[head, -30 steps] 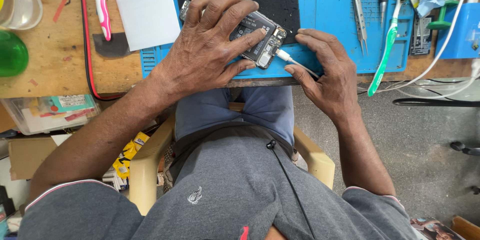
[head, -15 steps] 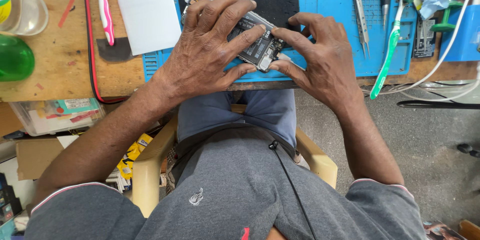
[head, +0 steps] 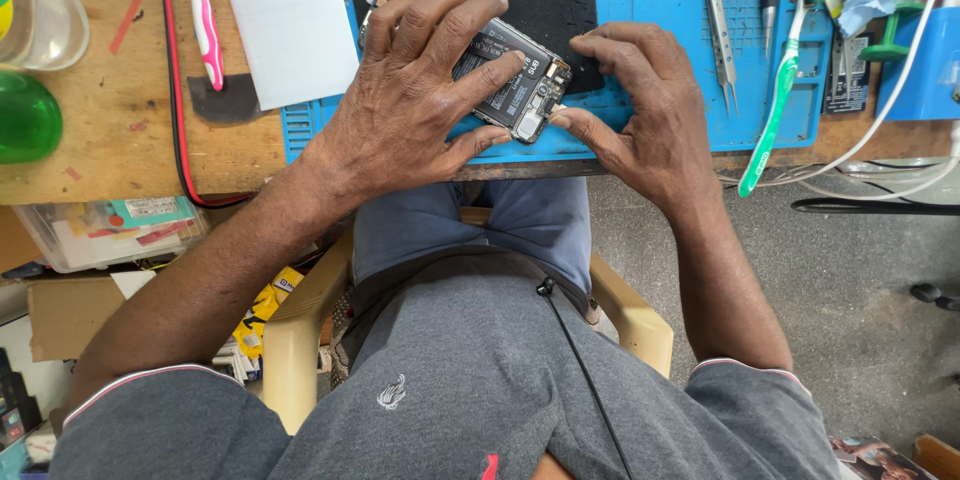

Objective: The person removes a protective film from a smartphone screen, then places the screen onto a disassembled phone body. They connect internal ribbon cables and a charging cable to test the device, then disconnect the cable and set the phone aside.

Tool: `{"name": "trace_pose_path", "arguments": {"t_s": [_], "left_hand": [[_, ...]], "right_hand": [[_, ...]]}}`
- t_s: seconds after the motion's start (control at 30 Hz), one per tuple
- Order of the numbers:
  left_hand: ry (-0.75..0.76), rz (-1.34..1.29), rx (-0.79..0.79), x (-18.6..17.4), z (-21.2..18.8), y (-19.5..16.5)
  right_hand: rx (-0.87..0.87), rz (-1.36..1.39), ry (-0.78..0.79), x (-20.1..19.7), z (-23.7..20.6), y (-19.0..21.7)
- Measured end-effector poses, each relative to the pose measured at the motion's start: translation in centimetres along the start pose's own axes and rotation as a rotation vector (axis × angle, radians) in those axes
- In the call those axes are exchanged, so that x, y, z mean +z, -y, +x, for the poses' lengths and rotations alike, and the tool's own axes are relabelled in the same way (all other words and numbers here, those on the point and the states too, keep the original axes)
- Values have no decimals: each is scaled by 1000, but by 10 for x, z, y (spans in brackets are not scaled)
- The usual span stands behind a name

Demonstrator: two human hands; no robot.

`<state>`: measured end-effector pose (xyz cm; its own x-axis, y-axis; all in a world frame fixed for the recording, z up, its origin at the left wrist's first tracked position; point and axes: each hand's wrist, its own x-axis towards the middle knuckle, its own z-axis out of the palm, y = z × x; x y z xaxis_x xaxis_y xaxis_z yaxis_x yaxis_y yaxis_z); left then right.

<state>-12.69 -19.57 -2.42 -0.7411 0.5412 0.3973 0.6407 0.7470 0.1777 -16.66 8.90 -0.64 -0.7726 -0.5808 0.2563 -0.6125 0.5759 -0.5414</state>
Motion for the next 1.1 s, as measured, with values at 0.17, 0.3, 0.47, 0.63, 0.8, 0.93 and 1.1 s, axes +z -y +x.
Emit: {"name": "trace_pose_path", "arguments": {"t_s": [0.17, 0.3, 0.47, 0.63, 0.8, 0.93, 1.1], "left_hand": [[8, 5, 2, -1, 3, -1], [-86, -116, -30, -6, 9, 1], [-126, -146, -61, -11, 18, 12], [-94, -122, -37, -3, 36, 16], [-75, -132, -20, -1, 43, 15], [-69, -86, -21, 4, 46, 14], [-105, 53, -6, 19, 50, 12]], "right_hand": [[-79, -76, -37, 1, -2, -1], [-3, 21, -36, 1, -1, -2], [28, 39, -59, 1, 0, -1], [30, 47, -68, -1, 0, -2], [33, 70, -71, -1, -2, -6], [15, 70, -82, 0, -3, -9], [19, 69, -82, 0, -4, -12]]}}
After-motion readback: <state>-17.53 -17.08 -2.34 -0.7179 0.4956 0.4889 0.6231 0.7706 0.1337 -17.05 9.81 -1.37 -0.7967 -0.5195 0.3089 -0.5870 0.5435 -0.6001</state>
